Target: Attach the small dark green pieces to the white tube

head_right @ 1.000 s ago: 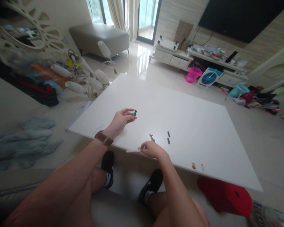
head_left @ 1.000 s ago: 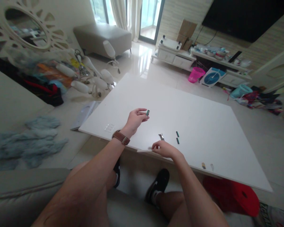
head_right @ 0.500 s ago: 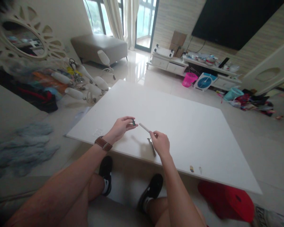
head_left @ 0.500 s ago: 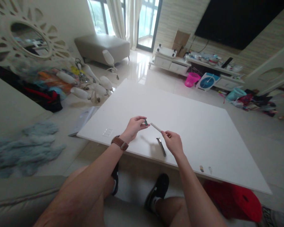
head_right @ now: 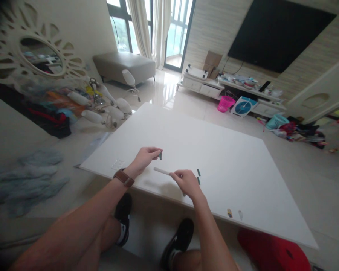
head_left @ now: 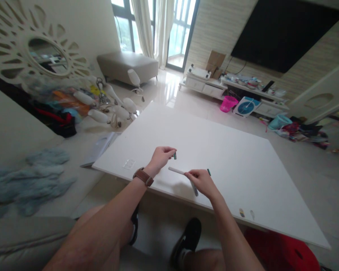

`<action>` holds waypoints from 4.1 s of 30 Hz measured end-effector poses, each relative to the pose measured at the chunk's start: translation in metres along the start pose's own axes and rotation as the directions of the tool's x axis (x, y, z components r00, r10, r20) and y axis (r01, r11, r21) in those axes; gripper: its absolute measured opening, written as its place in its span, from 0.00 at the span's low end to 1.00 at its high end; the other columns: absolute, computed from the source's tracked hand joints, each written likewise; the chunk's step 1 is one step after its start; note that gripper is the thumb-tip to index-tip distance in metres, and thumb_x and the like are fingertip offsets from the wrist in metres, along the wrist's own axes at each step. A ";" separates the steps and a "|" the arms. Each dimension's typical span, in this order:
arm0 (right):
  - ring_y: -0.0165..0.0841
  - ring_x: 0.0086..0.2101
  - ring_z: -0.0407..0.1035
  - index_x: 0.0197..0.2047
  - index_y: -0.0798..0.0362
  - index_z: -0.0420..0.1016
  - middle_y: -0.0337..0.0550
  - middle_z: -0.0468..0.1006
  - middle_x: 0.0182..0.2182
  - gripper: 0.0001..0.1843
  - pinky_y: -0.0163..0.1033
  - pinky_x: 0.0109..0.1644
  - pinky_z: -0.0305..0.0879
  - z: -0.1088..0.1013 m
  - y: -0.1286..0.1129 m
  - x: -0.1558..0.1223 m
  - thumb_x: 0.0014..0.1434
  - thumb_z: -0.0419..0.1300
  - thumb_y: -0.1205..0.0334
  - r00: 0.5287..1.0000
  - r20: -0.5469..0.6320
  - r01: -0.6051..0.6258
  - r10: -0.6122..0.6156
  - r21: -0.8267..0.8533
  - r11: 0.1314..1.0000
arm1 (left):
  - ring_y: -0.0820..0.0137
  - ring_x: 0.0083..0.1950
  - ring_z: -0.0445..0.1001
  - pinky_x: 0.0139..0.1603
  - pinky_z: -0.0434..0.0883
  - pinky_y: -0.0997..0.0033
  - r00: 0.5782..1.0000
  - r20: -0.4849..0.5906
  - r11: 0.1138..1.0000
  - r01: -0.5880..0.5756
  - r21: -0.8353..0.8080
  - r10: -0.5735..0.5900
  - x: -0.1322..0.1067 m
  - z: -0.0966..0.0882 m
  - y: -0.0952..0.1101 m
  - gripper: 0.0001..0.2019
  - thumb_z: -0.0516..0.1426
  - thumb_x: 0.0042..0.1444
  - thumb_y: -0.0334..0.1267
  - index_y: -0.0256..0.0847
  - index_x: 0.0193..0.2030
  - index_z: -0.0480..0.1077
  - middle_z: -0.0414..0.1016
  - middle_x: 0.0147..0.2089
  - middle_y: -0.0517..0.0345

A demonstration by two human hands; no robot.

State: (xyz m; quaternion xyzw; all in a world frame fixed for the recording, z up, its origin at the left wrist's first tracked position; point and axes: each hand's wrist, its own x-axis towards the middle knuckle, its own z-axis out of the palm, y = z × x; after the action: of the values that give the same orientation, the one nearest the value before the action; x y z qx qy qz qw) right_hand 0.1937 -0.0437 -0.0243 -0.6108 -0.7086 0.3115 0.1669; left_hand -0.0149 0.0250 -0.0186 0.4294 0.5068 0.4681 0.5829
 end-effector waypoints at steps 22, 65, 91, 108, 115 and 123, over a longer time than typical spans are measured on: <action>0.37 0.42 0.75 0.49 0.50 0.81 0.50 0.82 0.42 0.20 0.37 0.46 0.64 0.047 -0.049 -0.053 0.59 0.54 0.71 0.973 0.219 -0.007 0.077 -0.302 0.953 | 0.67 0.34 0.78 0.33 0.71 0.71 0.990 -0.032 0.979 -0.142 -0.149 0.138 -0.055 0.039 0.000 0.06 0.60 0.54 0.38 0.38 0.35 0.73 0.80 0.34 0.49; 0.38 0.40 0.71 0.52 0.50 0.75 0.46 0.79 0.41 0.16 0.42 0.48 0.64 0.039 -0.031 -0.312 0.65 0.53 0.57 0.749 -0.642 -0.046 -0.162 -0.295 0.954 | 0.64 0.39 0.78 0.43 0.71 0.66 0.887 0.072 0.839 -0.457 0.297 0.457 -0.234 -0.083 -0.035 0.13 0.56 0.58 0.43 0.37 0.42 0.77 0.81 0.36 0.51; 0.43 0.41 0.72 0.58 0.47 0.72 0.51 0.79 0.41 0.19 0.49 0.47 0.66 0.043 -0.004 -0.311 0.67 0.50 0.59 0.730 -0.652 0.134 -0.207 -0.161 0.978 | 0.67 0.30 0.80 0.33 0.77 0.67 0.981 0.150 0.986 -0.138 0.091 0.124 -0.235 -0.017 -0.014 0.10 0.61 0.53 0.41 0.36 0.36 0.73 0.78 0.31 0.53; 0.35 0.31 0.73 0.45 0.50 0.80 0.45 0.82 0.37 0.17 0.37 0.36 0.64 -0.030 -0.051 -0.196 0.66 0.53 0.52 0.773 -0.629 0.066 -0.075 -0.037 0.997 | 0.64 0.37 0.83 0.49 0.78 0.61 0.917 0.386 0.962 0.186 -0.201 -0.097 -0.133 0.030 0.022 0.07 0.60 0.54 0.29 0.34 0.40 0.69 0.80 0.38 0.46; 0.32 0.25 0.67 0.33 0.51 0.79 0.42 0.77 0.24 0.22 0.36 0.29 0.51 -0.050 -0.057 -0.091 0.67 0.52 0.46 0.762 -0.642 -0.021 -0.090 -0.164 0.986 | 0.64 0.40 0.82 0.49 0.77 0.59 0.954 0.294 0.988 0.100 -0.116 -0.062 -0.071 0.015 0.023 0.09 0.61 0.54 0.34 0.35 0.41 0.72 0.81 0.42 0.43; 0.32 0.25 0.68 0.32 0.49 0.82 0.41 0.77 0.23 0.23 0.36 0.30 0.50 -0.029 -0.030 -0.066 0.65 0.54 0.44 0.888 -0.444 0.028 -0.116 -0.199 0.980 | 0.67 0.37 0.78 0.45 0.74 0.65 0.978 0.209 1.000 -0.002 -0.004 0.003 -0.048 -0.003 0.024 0.12 0.62 0.49 0.38 0.32 0.38 0.78 0.82 0.38 0.45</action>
State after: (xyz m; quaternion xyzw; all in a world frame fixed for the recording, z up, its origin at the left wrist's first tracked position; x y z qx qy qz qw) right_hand 0.2023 -0.1027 0.0266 -0.6527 -0.6984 0.0858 0.2810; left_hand -0.0232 -0.0173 0.0136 0.4759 0.4411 0.4220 0.6331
